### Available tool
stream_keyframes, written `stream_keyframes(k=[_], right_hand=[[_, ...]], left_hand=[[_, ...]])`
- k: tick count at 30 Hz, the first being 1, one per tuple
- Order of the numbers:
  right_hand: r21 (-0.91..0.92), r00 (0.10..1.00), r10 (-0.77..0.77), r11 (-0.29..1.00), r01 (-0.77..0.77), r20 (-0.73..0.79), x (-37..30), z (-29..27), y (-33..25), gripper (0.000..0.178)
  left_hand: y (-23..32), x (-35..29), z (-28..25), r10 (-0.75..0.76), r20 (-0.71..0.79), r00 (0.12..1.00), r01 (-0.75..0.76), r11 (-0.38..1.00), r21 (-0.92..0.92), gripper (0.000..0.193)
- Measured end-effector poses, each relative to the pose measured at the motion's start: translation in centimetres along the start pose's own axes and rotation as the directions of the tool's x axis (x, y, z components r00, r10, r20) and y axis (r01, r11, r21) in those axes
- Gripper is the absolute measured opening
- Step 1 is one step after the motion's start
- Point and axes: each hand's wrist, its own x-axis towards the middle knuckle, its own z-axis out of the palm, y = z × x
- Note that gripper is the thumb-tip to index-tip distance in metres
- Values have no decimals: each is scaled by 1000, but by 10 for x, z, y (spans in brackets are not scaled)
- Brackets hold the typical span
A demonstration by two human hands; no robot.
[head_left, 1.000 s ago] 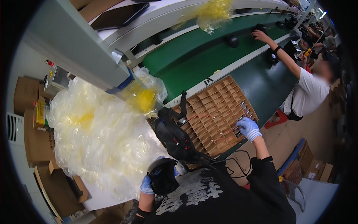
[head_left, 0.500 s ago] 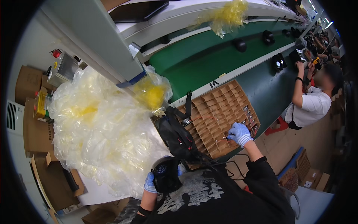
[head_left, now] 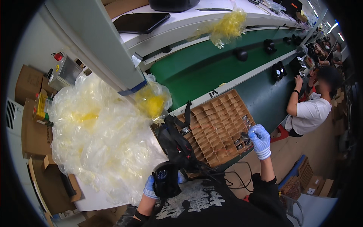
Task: Assembling electronic speaker components by attaching internal parts to the outer casing and placing finished units on a conveyor belt.
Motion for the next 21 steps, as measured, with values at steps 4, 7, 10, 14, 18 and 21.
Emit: stream_keyframes(k=[4, 7, 10, 14, 18, 21], right_hand=[[-49, 982, 41, 998, -32, 182, 11, 25, -30, 8], [-106, 939, 242, 969, -222, 243, 20, 51, -15, 13], [197, 871, 362, 876, -439, 332, 24, 68, 11, 36], [239, 806, 566, 770, -591, 171, 23, 72, 55, 31], [-681, 742, 558, 707, -191, 371, 0, 92, 87, 49], [-709, 800, 463, 702, -70, 380, -17, 139, 36, 62]], left_hand=[[5, 4, 13, -15, 78, 997, 11, 999, 48, 100], [6, 2, 18, 60, 115, 992, -71, 993, 90, 99], [12, -9, 34, 98, 124, 987, -103, 994, 32, 97], [13, -17, 30, 104, 139, 985, -100, 994, -35, 96], [9, -25, 35, 86, 104, 991, -88, 996, 15, 97], [7, -25, 37, 120, 131, 984, -124, 992, 27, 97]])
